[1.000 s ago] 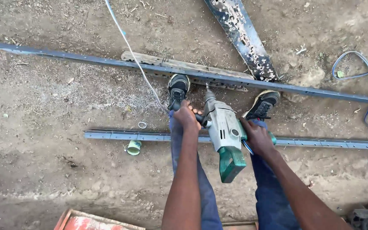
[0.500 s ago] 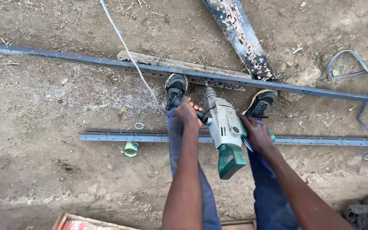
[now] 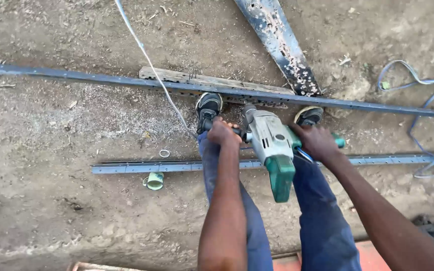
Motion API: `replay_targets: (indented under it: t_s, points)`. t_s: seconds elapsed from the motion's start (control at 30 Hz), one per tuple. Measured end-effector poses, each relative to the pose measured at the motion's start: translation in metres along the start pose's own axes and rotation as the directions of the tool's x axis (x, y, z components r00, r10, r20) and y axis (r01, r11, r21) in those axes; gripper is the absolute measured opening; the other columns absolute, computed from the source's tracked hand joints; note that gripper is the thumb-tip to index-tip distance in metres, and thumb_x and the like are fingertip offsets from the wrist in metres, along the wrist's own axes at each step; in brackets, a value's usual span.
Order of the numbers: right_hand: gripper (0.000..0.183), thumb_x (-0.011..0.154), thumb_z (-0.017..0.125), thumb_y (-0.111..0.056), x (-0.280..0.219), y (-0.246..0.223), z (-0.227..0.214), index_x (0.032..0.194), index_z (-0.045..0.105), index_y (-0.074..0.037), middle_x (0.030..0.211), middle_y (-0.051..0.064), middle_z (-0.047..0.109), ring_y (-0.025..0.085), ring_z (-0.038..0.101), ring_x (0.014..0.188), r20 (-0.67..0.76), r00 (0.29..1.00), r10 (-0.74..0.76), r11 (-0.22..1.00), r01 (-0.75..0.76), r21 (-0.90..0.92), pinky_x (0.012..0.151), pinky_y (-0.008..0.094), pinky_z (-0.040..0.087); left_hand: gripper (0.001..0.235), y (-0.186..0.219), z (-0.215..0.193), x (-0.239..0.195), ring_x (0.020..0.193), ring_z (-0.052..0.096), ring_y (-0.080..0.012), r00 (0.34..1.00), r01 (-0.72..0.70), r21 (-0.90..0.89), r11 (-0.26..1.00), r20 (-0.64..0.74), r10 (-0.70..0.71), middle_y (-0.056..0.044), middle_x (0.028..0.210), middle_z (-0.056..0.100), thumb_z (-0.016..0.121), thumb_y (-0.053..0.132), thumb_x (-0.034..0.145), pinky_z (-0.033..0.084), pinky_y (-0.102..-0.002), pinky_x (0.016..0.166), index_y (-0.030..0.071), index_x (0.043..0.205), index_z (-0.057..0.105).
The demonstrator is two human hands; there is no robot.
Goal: Using a power hammer drill to create holes in a long metal beam on the ground.
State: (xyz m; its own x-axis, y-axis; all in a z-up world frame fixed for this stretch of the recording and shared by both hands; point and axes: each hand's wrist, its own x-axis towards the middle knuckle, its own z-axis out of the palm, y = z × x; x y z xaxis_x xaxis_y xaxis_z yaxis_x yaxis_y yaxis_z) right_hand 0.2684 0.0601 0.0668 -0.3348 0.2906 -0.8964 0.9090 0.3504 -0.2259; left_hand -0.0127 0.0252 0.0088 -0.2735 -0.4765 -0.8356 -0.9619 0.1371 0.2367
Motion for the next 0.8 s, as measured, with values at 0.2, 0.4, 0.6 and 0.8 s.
replay_targets:
  t_s: [0.2,0.4,0.6,0.8]
  points:
    - [0.077,0.080,0.064,-0.030,-0.005,-0.007,-0.008,0.153,0.042,-0.030,0.119,0.014,0.072,0.053,0.074,0.090,-0.010,1.000,0.014,0.999,-0.014,-0.029,0.079,0.066,0.060,0.009,-0.009,0.000,0.018,0.048,0.047,-0.0201,0.997,-0.006,0.050,0.999,-0.072,0.010,-0.008,0.066,0.044,0.063,0.006,0.082,0.038,-0.035,0.032,0.001,0.083,0.056]
    - [0.084,0.077,0.069,-0.032,-0.011,-0.024,0.025,0.156,0.039,-0.026,0.115,0.013,0.070,0.047,0.074,0.096,-0.092,0.995,-0.027,0.999,0.025,-0.029,0.079,0.064,0.060,0.009,-0.011,-0.005,0.041,0.045,0.048,-0.0198,0.995,-0.059,0.119,0.991,-0.068,0.067,-0.009,0.062,0.044,0.063,0.007,0.079,0.037,-0.037,0.029,0.000,0.078,0.057]
    - [0.060,0.078,0.063,-0.028,0.005,0.003,0.032,0.136,0.061,-0.011,0.095,0.015,0.070,0.040,0.073,0.092,-0.292,0.916,-0.275,0.960,0.244,-0.138,0.074,0.047,0.062,0.015,-0.001,-0.011,-0.003,0.046,0.050,-0.0197,0.993,-0.005,0.136,0.991,-0.119,0.021,-0.005,0.063,0.043,0.063,0.019,0.086,0.036,-0.036,0.034,0.007,0.081,0.056]
    - [0.067,0.074,0.065,-0.026,-0.007,-0.011,-0.003,0.136,0.058,-0.004,0.095,0.020,0.070,0.043,0.071,0.096,-0.214,0.937,-0.275,0.960,0.279,-0.012,0.074,0.054,0.061,0.017,0.003,-0.023,0.005,0.055,0.047,-0.0210,0.994,0.008,0.066,0.998,-0.111,0.000,-0.005,0.074,0.045,0.068,0.008,0.085,0.038,-0.039,0.040,0.006,0.088,0.051]
